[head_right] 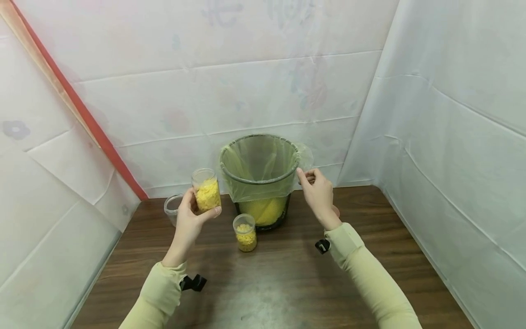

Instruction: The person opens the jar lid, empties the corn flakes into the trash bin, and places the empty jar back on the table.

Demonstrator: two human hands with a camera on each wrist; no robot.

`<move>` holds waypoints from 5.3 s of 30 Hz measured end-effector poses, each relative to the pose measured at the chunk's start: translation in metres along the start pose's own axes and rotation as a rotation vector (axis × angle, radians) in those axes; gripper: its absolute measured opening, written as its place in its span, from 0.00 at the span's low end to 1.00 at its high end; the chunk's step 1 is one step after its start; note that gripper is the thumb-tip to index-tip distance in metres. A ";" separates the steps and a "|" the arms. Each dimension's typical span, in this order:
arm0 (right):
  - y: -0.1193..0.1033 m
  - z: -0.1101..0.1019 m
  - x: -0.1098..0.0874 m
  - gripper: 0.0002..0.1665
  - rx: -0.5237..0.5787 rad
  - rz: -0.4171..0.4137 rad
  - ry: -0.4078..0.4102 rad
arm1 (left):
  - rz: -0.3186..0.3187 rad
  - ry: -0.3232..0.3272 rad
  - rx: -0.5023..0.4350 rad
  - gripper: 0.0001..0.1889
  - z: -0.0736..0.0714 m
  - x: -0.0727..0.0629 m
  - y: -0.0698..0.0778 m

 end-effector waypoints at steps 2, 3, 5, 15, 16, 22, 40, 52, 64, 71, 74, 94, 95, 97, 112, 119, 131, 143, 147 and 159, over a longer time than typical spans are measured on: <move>-0.001 0.001 0.003 0.26 0.008 0.003 -0.005 | -0.005 -0.007 0.000 0.33 0.002 0.002 0.001; -0.001 0.002 0.004 0.26 0.017 0.005 -0.009 | -0.009 -0.010 0.000 0.33 0.004 0.004 0.001; -0.001 0.005 0.006 0.27 0.050 0.005 -0.018 | -0.014 -0.017 -0.004 0.33 0.006 0.006 0.001; 0.000 0.013 0.015 0.27 0.104 0.035 -0.014 | -0.027 -0.060 0.013 0.32 0.012 0.017 0.004; 0.000 0.013 0.015 0.27 0.116 0.040 -0.019 | -0.024 -0.061 0.010 0.33 0.012 0.017 0.005; 0.004 0.021 0.019 0.27 0.274 0.094 -0.099 | -0.015 -0.064 0.002 0.32 0.017 0.020 0.006; -0.003 0.033 0.028 0.13 0.600 0.166 -0.181 | -0.026 -0.021 0.134 0.35 0.015 0.026 0.020; 0.002 0.036 0.031 0.14 0.561 0.152 -0.166 | 0.023 -0.032 0.207 0.36 0.016 0.034 0.037; 0.004 0.039 0.032 0.16 0.551 0.122 -0.136 | 0.037 -0.022 0.172 0.34 0.012 0.045 0.045; 0.005 0.039 0.031 0.16 0.538 0.126 -0.139 | 0.060 -0.025 0.179 0.32 0.011 0.051 0.048; 0.002 0.037 0.029 0.16 0.527 0.140 -0.133 | 0.072 -0.006 0.197 0.31 0.008 0.054 0.049; 0.006 0.041 0.028 0.16 0.476 0.134 -0.127 | 0.108 0.089 0.288 0.29 -0.004 0.059 0.059; 0.006 0.041 0.029 0.16 0.471 0.129 -0.124 | 0.110 0.091 0.292 0.29 -0.005 0.059 0.060; 0.006 0.041 0.029 0.16 0.464 0.124 -0.125 | 0.118 0.094 0.288 0.29 -0.005 0.058 0.061; 0.005 0.038 0.029 0.16 0.432 0.133 -0.161 | 0.158 0.140 0.238 0.27 -0.010 0.054 0.066; 0.004 0.038 0.028 0.15 0.446 0.148 -0.184 | 0.157 0.143 0.247 0.27 -0.009 0.055 0.066; 0.001 0.041 0.025 0.16 0.486 0.158 -0.213 | 0.168 0.152 0.265 0.28 -0.012 0.056 0.067; 0.002 0.040 0.025 0.15 0.515 0.169 -0.225 | 0.190 0.176 0.309 0.29 -0.015 0.058 0.071; 0.001 0.040 0.024 0.16 0.506 0.159 -0.219 | 0.188 0.179 0.320 0.29 -0.015 0.057 0.071; -0.001 0.041 0.025 0.16 0.491 0.144 -0.215 | 0.227 0.170 0.325 0.29 -0.013 0.058 0.075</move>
Point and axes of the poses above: each hand's wrist, its own x-axis towards the middle knuckle, its own z-axis out of the palm, y = z × x, the point moved 8 cm from there along x, towards the middle knuckle, and after that the axes turned 12 degrees about -y, right-handed, at the moved point
